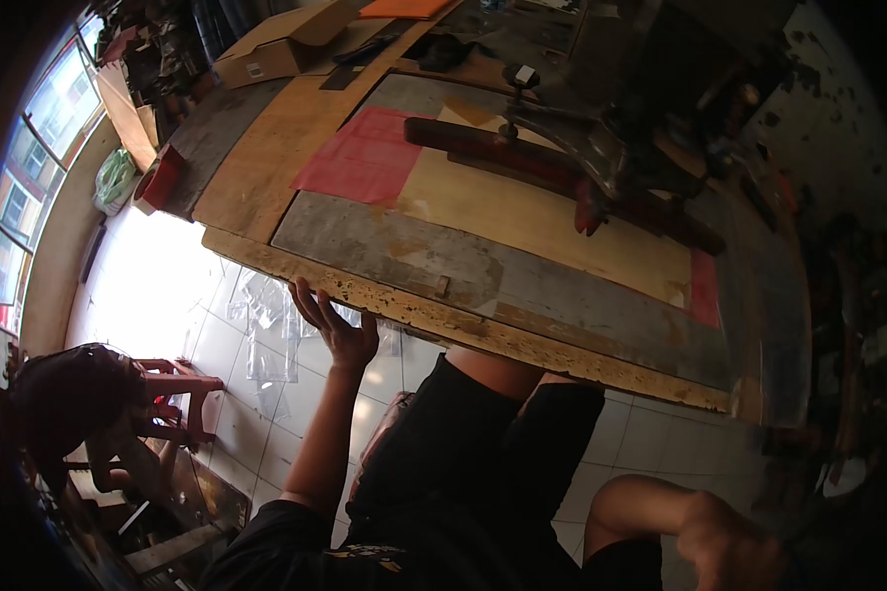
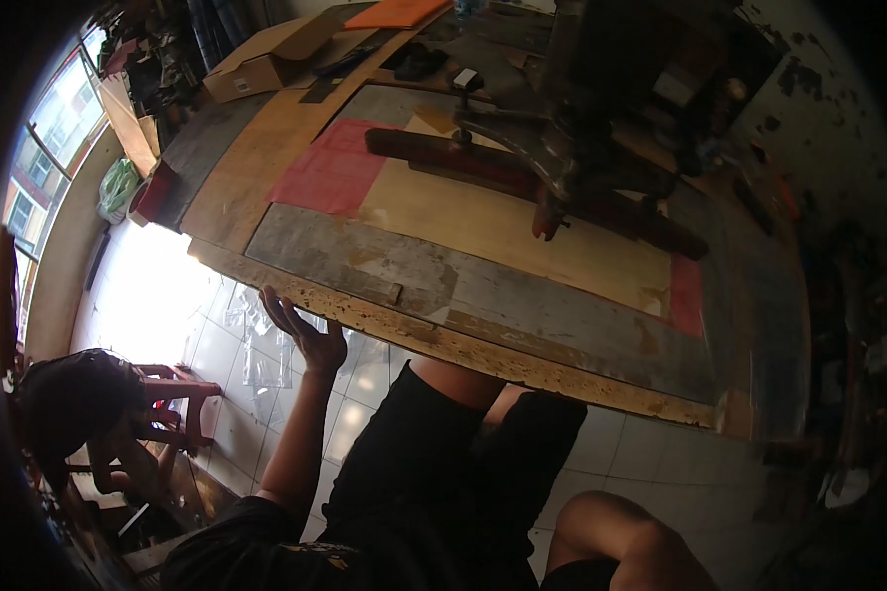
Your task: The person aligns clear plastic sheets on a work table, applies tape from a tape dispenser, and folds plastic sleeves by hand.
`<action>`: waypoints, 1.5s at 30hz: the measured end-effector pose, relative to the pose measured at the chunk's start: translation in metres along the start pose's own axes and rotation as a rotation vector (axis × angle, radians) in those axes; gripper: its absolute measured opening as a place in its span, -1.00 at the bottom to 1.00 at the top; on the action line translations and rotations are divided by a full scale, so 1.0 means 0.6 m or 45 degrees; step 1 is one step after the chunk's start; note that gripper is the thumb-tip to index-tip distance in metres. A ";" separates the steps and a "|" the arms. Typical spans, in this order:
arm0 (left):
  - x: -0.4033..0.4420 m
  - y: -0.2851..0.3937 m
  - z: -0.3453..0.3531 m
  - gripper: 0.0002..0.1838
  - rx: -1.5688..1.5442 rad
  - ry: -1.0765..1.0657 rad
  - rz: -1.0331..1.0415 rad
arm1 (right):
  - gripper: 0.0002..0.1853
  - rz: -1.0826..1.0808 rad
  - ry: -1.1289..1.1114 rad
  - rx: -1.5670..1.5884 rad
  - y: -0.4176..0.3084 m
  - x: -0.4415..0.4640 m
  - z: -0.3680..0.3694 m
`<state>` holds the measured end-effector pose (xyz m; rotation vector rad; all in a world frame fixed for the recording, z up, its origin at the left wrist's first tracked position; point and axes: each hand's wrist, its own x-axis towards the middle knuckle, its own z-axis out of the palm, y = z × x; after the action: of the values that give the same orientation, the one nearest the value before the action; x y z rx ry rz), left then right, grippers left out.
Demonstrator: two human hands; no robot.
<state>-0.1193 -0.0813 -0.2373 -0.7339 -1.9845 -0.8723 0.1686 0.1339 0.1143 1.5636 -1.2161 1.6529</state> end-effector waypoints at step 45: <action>0.000 0.001 0.001 0.08 -0.002 0.005 0.002 | -0.71 0.135 -0.131 0.065 -0.018 -0.001 -0.010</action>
<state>-0.1189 -0.0806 -0.2371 -0.7338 -1.9799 -0.8736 0.1755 0.1438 0.1167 1.6591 -1.3395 1.7003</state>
